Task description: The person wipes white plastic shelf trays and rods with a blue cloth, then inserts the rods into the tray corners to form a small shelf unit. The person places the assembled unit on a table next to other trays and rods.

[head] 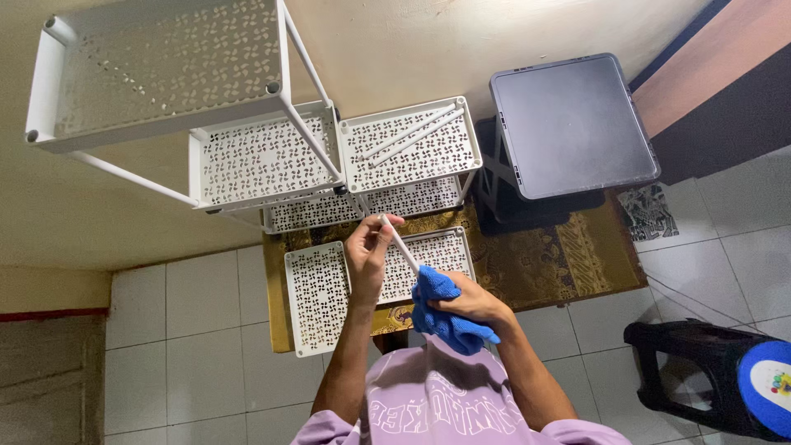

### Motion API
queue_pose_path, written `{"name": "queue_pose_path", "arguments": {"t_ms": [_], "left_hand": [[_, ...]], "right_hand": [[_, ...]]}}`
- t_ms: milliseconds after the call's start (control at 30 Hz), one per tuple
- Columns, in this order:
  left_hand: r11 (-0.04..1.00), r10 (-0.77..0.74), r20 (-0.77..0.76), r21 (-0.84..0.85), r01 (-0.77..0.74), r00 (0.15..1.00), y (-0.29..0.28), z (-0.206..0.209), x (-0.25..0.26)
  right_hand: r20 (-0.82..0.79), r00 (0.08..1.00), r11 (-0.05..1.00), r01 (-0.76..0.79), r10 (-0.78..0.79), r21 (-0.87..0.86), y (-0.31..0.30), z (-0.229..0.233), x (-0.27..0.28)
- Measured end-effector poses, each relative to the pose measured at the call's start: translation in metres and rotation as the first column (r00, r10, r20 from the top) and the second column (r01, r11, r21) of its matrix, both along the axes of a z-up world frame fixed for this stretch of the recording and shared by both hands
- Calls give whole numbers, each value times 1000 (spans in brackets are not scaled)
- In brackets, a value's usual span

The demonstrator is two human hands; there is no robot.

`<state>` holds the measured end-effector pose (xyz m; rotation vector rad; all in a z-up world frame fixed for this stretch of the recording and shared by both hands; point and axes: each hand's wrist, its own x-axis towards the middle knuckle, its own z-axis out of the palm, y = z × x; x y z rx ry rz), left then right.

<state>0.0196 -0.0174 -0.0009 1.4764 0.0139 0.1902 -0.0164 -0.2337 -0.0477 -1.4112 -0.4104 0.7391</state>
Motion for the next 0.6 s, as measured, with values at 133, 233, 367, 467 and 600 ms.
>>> {"name": "queue_pose_path", "arguments": {"t_ms": [133, 233, 367, 467, 600], "left_hand": [[981, 13, -41, -193, -21, 999, 7, -6, 1], [954, 126, -40, -270, -133, 991, 15, -7, -6], [896, 323, -42, -308, -320, 945, 35, -10, -16], [879, 359, -71, -310, -363, 931, 35, -20, -23], [949, 251, -134, -163, -271, 959, 12, -39, -38]], "right_hand": [[72, 977, 970, 210, -202, -123, 4, 2, -2], [-47, 908, 909, 416, -417, -42, -9, -23, 3], [-464, 678, 642, 720, -570, 263, -22, -49, 5], [-620, 617, 552, 765, -485, 331, -10, -43, 0], [-662, 621, 569, 748, -420, 341, 19, -16, -9]]}}
